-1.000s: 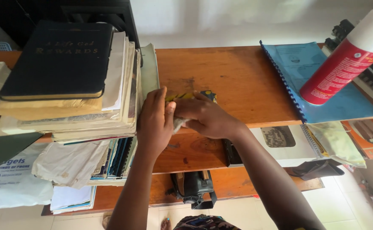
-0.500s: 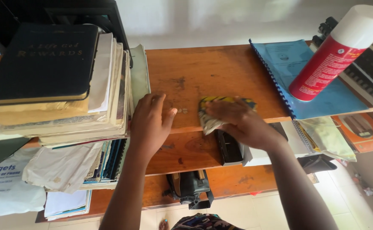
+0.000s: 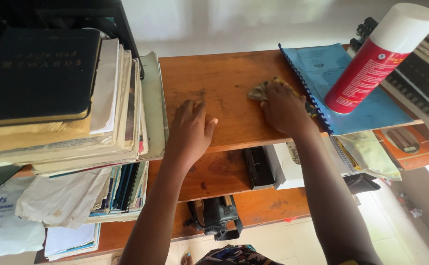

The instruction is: Wiping a wooden shelf with a cloth to remove dust.

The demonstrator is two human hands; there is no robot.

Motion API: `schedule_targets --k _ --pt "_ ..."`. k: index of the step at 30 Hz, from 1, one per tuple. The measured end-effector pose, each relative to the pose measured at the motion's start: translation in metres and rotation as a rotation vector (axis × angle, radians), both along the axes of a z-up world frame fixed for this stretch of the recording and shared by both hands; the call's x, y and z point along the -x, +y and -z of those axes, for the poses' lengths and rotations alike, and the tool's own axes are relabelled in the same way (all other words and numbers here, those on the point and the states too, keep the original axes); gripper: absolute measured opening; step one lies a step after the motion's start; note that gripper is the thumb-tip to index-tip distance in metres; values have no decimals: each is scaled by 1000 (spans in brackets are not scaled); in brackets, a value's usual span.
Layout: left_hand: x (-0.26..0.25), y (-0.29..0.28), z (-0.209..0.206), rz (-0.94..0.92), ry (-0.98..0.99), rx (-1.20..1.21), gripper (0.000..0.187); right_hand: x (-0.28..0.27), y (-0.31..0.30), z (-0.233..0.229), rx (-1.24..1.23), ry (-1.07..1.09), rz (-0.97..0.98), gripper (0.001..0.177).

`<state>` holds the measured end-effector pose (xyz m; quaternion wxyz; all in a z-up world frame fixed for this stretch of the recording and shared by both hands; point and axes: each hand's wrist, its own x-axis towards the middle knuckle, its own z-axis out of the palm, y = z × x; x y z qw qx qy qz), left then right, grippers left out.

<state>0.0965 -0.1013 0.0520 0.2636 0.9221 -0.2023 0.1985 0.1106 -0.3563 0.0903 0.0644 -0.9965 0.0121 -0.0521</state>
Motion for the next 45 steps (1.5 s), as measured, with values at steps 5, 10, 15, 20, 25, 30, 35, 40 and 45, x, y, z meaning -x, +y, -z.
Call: schedule_targets --k 5,10,15,20,25,30,35,40,45 --pt "-2 3 2 21 -34 -7 57 -47 -27 11 23 28 -11 76" --pt "2 1 0 7 -44 -12 54 -82 -44 19 -16 29 -52 81" --pt "0 -1 3 7 -54 12 55 -124 -53 29 -46 78 -91 91" --pt "2 -1 -2 -4 -28 24 57 -137 -17 11 -22 191 -128 87" --pt "2 0 -1 0 -40 36 57 -142 26 13 65 191 -310 74" --pt "4 1 -10 1 52 103 82 -106 71 -1 -16 211 -566 70" --pt "3 1 -5 0 -27 128 87 -55 71 0 -118 112 -741 68" --pt "0 2 2 3 -86 80 88 -3 47 -5 -260 76 -844 59" --pt "-1 3 5 -13 -66 34 87 29 12 -4 -259 -18 -835 57"
